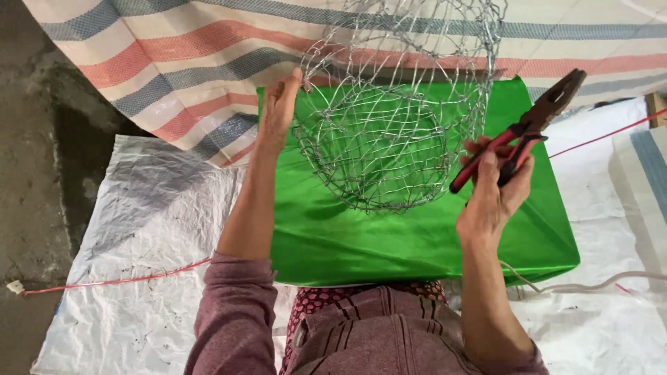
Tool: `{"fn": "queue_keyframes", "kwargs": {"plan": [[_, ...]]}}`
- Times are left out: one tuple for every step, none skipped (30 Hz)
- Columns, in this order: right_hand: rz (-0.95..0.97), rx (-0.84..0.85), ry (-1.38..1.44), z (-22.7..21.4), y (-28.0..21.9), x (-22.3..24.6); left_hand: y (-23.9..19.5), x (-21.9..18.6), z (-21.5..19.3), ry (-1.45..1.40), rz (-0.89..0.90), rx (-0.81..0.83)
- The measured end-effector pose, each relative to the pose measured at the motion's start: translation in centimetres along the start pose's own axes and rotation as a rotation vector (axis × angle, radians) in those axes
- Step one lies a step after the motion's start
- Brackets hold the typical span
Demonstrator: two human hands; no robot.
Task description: Using pliers to cut and bend wires on a wire mesh structure to finish it.
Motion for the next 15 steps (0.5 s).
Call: {"fn": "queue_keyframes", "kwargs": {"plan": [[0.0, -0.005, -0.003, -0.4, 0.4, -0.9, -0.3, -0.5, 0.2, 0.001, 0.0, 0.006], [-0.034, 0.002, -0.078, -0.8, 0.8, -1.7, -0.7, -1.3, 0.5, -0.102, 0.045, 0.066], [-0.067, 0.01, -0.153, -1.3, 1.2, -2.5, -1.1, -2.1, 0.9, -0.205, 0.089, 0.126], [-0.066, 0.005, -0.156, -1.7, 1.4, -3.6, -0.6, -1.3, 1.0, -0.203, 0.088, 0.132], [-0.053, 0.033, -0.167, -2.0, 1.5, -4.8, 0.0, -0.5, 0.8, -0.226, 0.082, 0.081], [-0.039, 0.06, -0.176, -2.3, 1.6, -5.9, 0.5, 0.2, 0.6, -0.248, 0.076, 0.03], [-0.039, 0.056, -0.177, -1.9, 1.7, -5.7, 0.6, 0.1, 0.6, -0.246, 0.076, 0.034], [-0.012, 0.079, -0.181, -1.4, 1.5, -5.5, 0.6, 0.1, 0.5, -0.297, 0.086, 0.042], [0.015, 0.101, -0.185, -0.9, 1.4, -5.4, 0.6, 0.0, 0.4, -0.348, 0.096, 0.05], [0.017, 0.101, -0.185, -1.0, 1.5, -5.2, 0.8, 0.2, 0.4, -0.347, 0.094, 0.05], [0.029, 0.112, -0.169, -0.9, 1.6, -5.1, 1.1, 0.5, 0.3, -0.374, 0.078, 0.03], [0.035, 0.122, -0.15, -0.8, 1.8, -4.9, 1.6, 0.6, 0.2, -0.403, 0.068, 0.011], [0.031, 0.121, -0.149, -0.6, 2.1, -4.3, 2.0, 0.4, -0.1, -0.403, 0.072, 0.012], [0.002, 0.135, -0.151, -0.5, 2.3, -3.5, 2.2, 0.6, -0.4, -0.366, 0.027, -0.03], [-0.027, 0.149, -0.153, -0.4, 2.5, -2.8, 2.4, 0.8, -0.8, -0.329, -0.017, -0.073]]}}
Point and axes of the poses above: each hand's wrist, its own y-axis towards the middle knuckle, its own z-axis out of the palm, x = y × z, the point moved 5 cm from there along y, towards the middle knuckle, and after that the axes turned 13 degrees about -z, right-handed, at the moved point
